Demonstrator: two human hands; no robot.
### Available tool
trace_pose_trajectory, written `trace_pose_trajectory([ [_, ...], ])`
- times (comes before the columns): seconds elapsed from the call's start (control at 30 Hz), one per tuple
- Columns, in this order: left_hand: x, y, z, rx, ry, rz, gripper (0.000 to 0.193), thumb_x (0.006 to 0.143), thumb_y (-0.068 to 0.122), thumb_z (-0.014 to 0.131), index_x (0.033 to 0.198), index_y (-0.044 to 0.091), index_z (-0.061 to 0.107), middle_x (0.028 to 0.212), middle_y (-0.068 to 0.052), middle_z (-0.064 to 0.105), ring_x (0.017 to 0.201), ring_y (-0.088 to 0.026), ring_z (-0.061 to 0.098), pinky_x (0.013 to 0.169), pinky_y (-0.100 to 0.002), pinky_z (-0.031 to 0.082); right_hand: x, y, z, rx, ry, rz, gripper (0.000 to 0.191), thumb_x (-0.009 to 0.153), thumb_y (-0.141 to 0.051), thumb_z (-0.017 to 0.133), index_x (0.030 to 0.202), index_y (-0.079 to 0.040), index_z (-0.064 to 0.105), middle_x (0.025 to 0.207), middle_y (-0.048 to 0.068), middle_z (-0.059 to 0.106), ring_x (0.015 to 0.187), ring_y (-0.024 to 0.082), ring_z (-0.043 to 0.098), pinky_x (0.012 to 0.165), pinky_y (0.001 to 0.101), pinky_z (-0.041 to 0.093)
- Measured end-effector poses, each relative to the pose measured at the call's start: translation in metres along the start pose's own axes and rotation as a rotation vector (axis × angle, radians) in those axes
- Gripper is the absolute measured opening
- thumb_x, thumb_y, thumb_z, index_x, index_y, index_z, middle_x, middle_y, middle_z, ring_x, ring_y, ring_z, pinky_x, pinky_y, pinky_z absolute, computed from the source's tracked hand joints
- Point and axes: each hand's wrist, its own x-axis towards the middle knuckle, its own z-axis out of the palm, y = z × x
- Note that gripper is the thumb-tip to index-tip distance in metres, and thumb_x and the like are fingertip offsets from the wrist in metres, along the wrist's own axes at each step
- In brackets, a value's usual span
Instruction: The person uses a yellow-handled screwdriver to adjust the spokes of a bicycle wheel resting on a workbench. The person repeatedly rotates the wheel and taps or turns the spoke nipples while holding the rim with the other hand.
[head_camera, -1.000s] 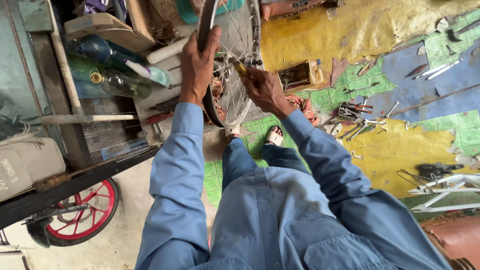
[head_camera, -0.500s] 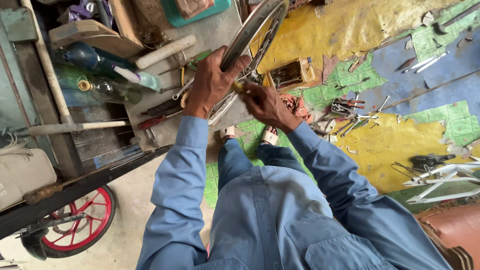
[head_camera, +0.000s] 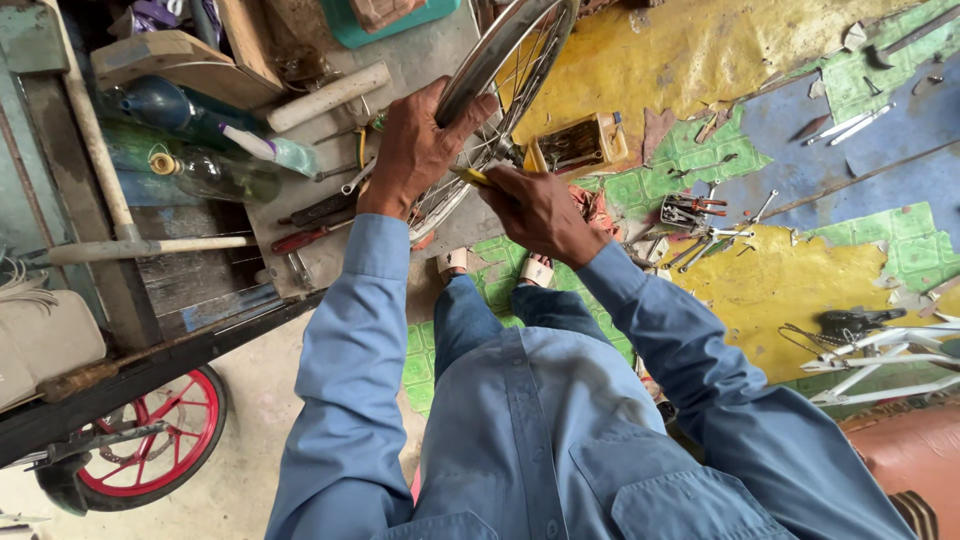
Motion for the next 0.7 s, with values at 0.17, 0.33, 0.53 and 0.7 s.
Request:
trace_pose_trajectory([
  [0.17, 0.003, -0.003, 0.005, 0.011, 0.070, 0.152, 0.074, 0.095, 0.076, 0.058, 0.103, 0.004, 0.073, 0.077, -0.010, 0.071, 0.070, -0.020, 0.071, 0.067, -0.041, 0.056, 0.009, 0.012, 0.004, -0.118, 0.007, 0.057, 0.017, 0.104, -0.020, 0.063, 0.098, -0.004, 0.067, 0.066, 0.014, 0.060, 0.051, 0.031, 0.057, 0.048, 0.0449, 0.044],
  [0.33, 0.001, -0.017, 0.003, 0.038, 0.023, 0.054, 0.075, 0.091, 0.079, 0.049, 0.098, 0.007, 0.070, 0.067, -0.007, 0.062, 0.060, -0.018, 0.065, 0.059, -0.039, 0.053, -0.009, 0.035, -0.005, -0.137, 0.007, 0.326, 0.023, 0.104, -0.023, 0.062, 0.092, -0.004, 0.068, 0.060, 0.014, 0.058, 0.047, 0.024, 0.057, 0.048, 0.0427, 0.044],
  [0.53, 0.000, -0.024, 0.001, -0.039, 0.058, 0.003, 0.067, 0.102, 0.071, 0.041, 0.101, 0.007, 0.063, 0.071, -0.010, 0.060, 0.063, -0.021, 0.059, 0.059, -0.038, 0.045, -0.001, 0.018, 0.006, 0.469, 0.131, 0.613, 0.024, 0.106, -0.022, 0.051, 0.103, -0.002, 0.065, 0.065, 0.005, 0.065, 0.047, 0.014, 0.060, 0.037, 0.0337, 0.054],
  [0.7, 0.000, -0.014, 0.008, -0.092, 0.154, 0.213, 0.044, 0.114, 0.047, 0.048, 0.121, 0.005, 0.058, 0.097, -0.017, 0.075, 0.088, -0.029, 0.076, 0.072, -0.040, 0.058, 0.012, -0.001, 0.037, 0.581, 0.221, 0.562, 0.027, 0.106, -0.022, 0.050, 0.110, 0.002, 0.062, 0.065, 0.007, 0.067, 0.046, 0.014, 0.065, 0.038, 0.0316, 0.056],
])
